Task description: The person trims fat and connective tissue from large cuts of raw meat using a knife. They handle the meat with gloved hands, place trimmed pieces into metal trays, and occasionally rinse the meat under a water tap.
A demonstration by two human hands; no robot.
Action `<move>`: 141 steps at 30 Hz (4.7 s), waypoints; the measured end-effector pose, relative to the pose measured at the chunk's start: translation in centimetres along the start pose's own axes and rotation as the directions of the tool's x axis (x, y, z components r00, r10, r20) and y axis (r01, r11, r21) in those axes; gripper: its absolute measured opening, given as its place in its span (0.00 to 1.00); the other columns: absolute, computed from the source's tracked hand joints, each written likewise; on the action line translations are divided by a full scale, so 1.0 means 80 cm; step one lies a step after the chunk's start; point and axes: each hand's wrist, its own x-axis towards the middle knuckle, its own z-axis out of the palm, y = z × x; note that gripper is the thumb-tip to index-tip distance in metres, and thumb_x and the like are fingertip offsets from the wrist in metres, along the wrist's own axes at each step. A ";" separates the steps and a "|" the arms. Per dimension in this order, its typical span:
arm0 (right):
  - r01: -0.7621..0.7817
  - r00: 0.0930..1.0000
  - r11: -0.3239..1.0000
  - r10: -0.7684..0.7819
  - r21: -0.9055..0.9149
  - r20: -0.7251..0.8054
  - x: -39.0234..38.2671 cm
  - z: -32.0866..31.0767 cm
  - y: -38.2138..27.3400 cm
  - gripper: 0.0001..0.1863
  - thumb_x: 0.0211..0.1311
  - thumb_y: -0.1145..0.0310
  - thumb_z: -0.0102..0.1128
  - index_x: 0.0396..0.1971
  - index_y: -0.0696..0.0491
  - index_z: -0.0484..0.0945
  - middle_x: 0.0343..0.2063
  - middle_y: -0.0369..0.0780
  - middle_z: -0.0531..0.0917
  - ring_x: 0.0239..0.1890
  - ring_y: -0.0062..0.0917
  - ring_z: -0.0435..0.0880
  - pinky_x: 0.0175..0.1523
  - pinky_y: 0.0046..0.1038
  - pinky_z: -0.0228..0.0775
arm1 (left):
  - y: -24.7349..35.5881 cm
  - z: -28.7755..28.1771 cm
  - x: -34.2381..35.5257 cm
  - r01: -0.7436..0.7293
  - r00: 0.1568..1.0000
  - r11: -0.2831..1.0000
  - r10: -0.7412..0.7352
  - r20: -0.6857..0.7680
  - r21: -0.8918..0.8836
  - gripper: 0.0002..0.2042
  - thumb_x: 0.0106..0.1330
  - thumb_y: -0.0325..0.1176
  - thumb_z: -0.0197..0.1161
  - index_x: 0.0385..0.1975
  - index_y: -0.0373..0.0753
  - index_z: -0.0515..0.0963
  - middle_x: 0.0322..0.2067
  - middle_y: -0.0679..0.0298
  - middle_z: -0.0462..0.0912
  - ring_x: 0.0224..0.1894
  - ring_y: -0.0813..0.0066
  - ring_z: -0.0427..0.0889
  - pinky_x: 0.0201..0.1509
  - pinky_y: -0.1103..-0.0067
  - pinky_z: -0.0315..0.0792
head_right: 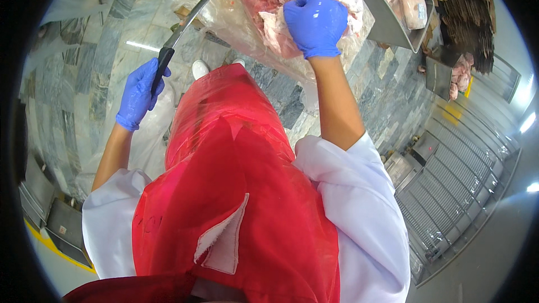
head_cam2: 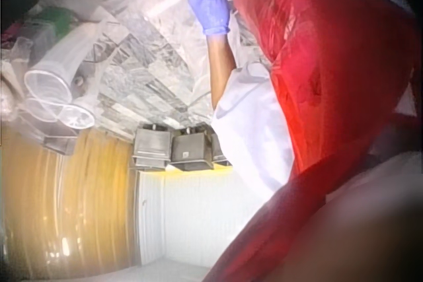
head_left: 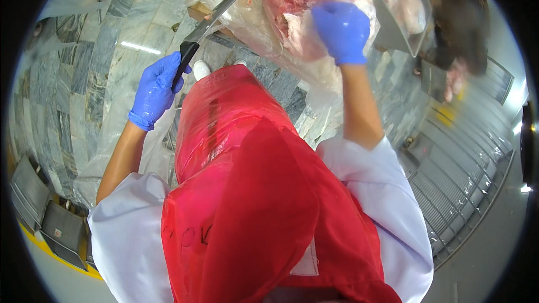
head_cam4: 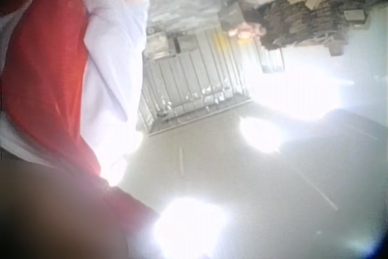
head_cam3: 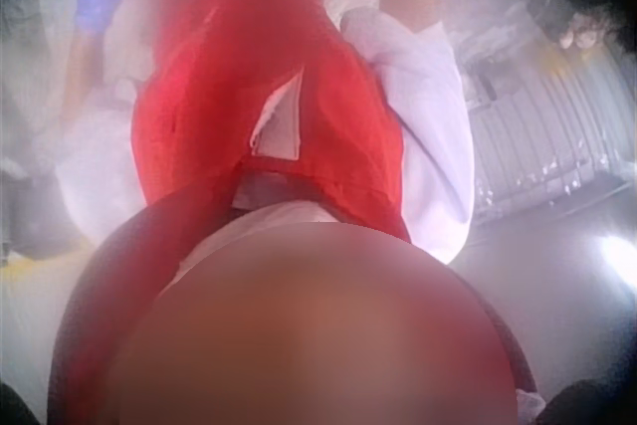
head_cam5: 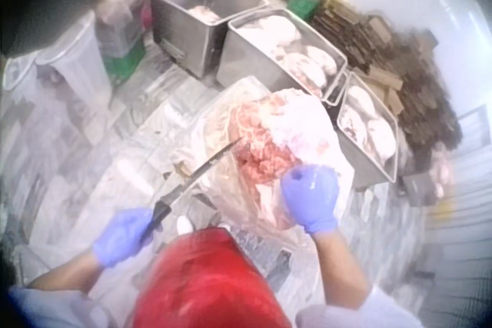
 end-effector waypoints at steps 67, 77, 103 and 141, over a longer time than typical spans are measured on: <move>-0.113 0.980 0.642 0.197 0.759 -0.021 0.010 0.050 0.213 0.22 0.70 0.62 0.50 0.58 0.57 0.73 0.50 0.43 0.80 0.51 0.26 0.78 0.57 0.29 0.69 | 0.165 0.141 0.033 -0.480 0.796 -0.240 0.287 0.534 0.844 0.16 0.63 0.48 0.65 0.41 0.43 0.79 0.26 0.59 0.83 0.25 0.57 0.82 0.28 0.66 0.74; -0.333 0.755 0.035 0.608 0.942 0.245 -0.153 0.082 0.129 0.24 0.56 0.59 0.73 0.44 0.63 0.80 0.39 0.43 0.83 0.38 0.22 0.83 0.43 0.25 0.78 | 0.210 0.095 -0.063 -0.426 0.720 -0.294 0.463 0.518 0.856 0.18 0.58 0.47 0.70 0.39 0.41 0.80 0.28 0.59 0.84 0.23 0.59 0.82 0.28 0.69 0.73; -0.026 0.740 -0.244 0.647 0.969 0.183 -0.098 0.147 0.154 0.36 0.71 0.49 0.51 0.69 0.58 0.57 0.67 0.45 0.61 0.67 0.29 0.61 0.69 0.31 0.56 | 0.359 0.224 0.008 -0.305 0.611 -0.750 0.319 0.725 0.587 0.19 0.67 0.51 0.59 0.48 0.45 0.81 0.33 0.55 0.84 0.34 0.57 0.84 0.38 0.65 0.77; 0.215 0.910 0.611 0.157 0.762 -0.383 0.128 0.237 0.323 0.20 0.72 0.61 0.47 0.59 0.52 0.74 0.54 0.39 0.79 0.50 0.27 0.80 0.59 0.31 0.69 | 0.254 0.096 0.247 -0.666 0.496 -0.184 0.614 0.614 0.723 0.19 0.61 0.49 0.68 0.45 0.44 0.84 0.30 0.53 0.85 0.29 0.57 0.85 0.34 0.69 0.79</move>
